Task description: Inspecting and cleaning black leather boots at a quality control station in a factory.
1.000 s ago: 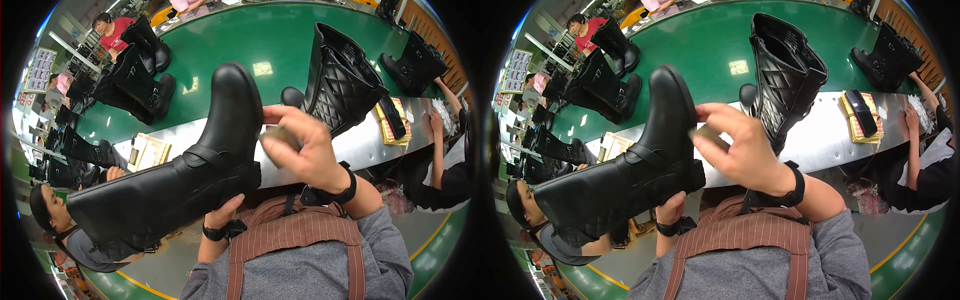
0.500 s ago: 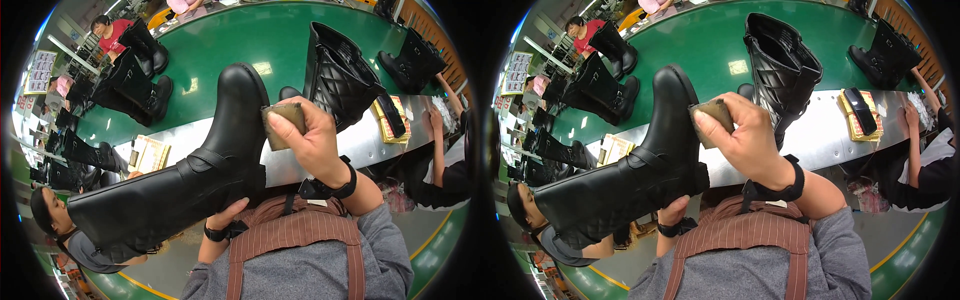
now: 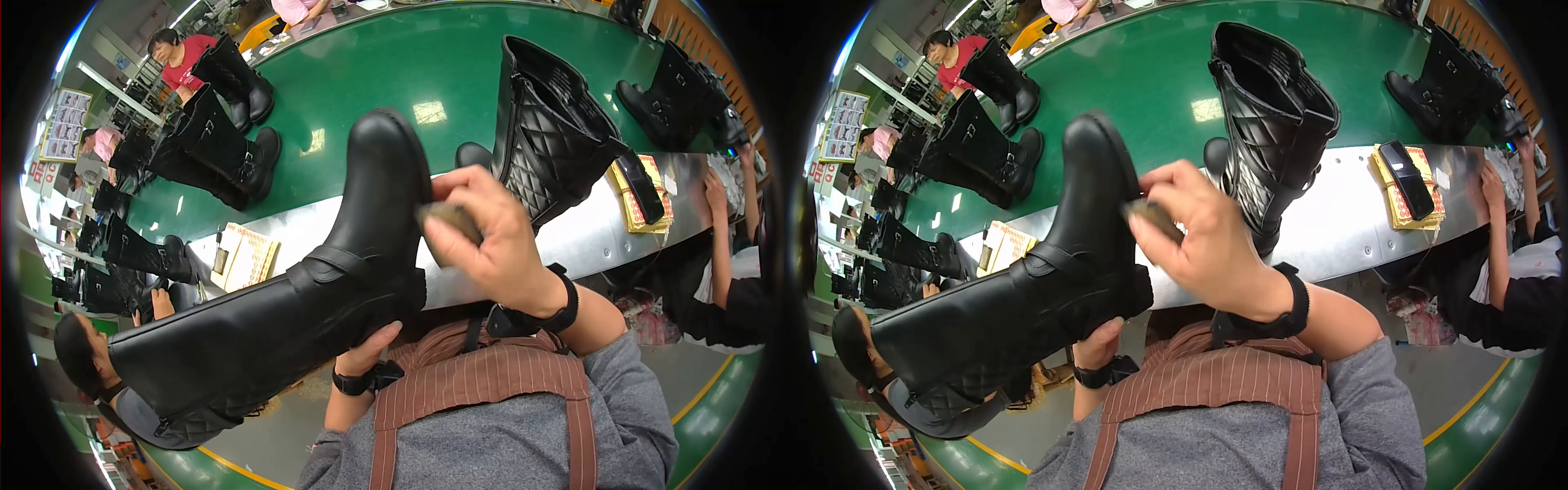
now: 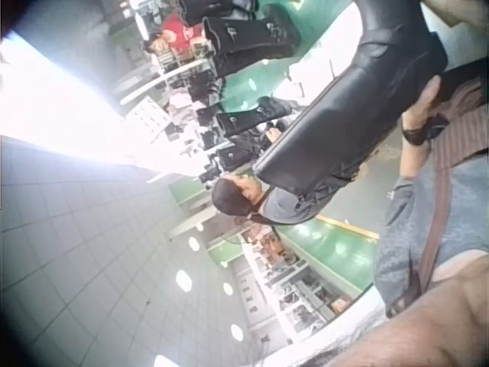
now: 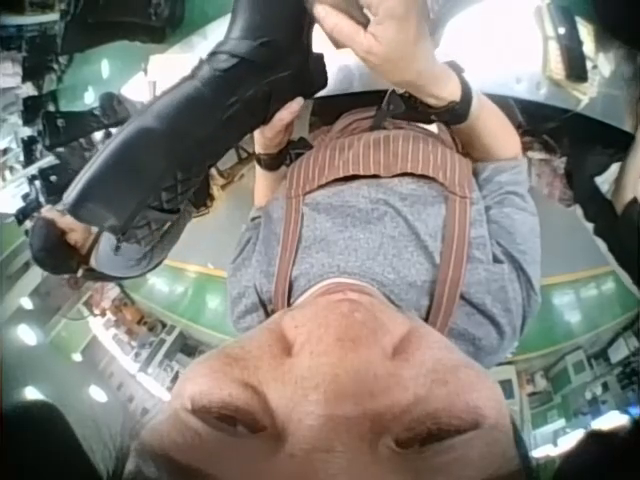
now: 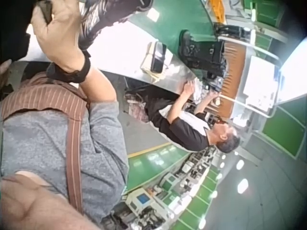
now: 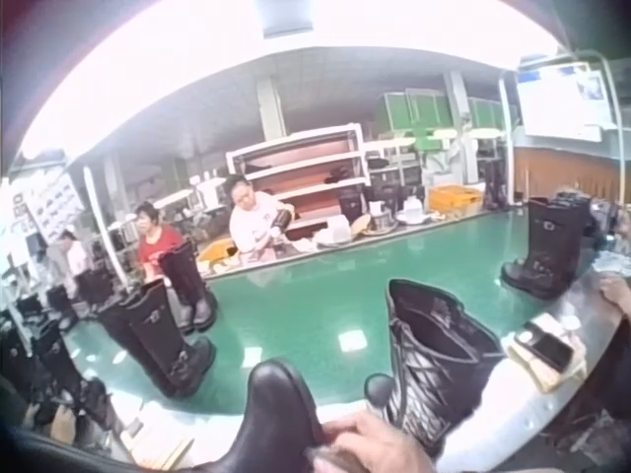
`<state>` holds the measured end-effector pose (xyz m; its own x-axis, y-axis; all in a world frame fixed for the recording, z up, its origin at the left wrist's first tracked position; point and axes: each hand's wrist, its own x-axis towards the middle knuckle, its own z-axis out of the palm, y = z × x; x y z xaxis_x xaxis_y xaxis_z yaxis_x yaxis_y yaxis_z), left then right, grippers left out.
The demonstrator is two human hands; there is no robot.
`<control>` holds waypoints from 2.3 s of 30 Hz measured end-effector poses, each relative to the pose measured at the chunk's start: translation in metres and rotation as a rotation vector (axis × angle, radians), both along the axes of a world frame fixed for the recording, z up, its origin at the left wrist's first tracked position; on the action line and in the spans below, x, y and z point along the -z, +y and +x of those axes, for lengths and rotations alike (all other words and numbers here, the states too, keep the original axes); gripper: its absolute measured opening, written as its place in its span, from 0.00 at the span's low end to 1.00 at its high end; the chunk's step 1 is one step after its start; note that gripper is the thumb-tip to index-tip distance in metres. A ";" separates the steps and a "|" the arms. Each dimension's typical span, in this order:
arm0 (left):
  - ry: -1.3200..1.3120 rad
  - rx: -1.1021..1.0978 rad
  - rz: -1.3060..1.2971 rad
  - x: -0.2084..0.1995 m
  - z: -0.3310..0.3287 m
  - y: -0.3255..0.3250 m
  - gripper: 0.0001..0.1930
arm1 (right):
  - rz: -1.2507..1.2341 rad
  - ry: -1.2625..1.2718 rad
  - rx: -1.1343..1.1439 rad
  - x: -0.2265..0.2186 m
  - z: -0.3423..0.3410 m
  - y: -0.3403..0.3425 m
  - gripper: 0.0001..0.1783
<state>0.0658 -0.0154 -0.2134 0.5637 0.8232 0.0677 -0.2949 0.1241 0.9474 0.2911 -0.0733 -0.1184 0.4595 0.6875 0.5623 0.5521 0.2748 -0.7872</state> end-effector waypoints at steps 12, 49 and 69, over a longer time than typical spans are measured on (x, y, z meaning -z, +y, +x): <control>-0.150 0.024 -0.108 0.002 -0.009 0.003 0.33 | 0.078 -0.183 -0.223 0.000 0.005 -0.005 0.10; -0.112 0.168 -0.388 0.051 0.074 0.029 0.20 | -0.732 -0.245 0.388 0.135 0.204 -0.146 0.19; -0.270 0.189 -0.481 0.040 0.114 0.022 0.20 | -0.132 1.168 -0.122 0.140 0.103 -0.065 0.16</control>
<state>0.1795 0.0062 -0.2531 0.7184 0.6839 -0.1272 -0.4490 0.5955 0.6662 0.3940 -0.1378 -0.2579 0.5754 0.7837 -0.2339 -0.5453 0.1545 -0.8239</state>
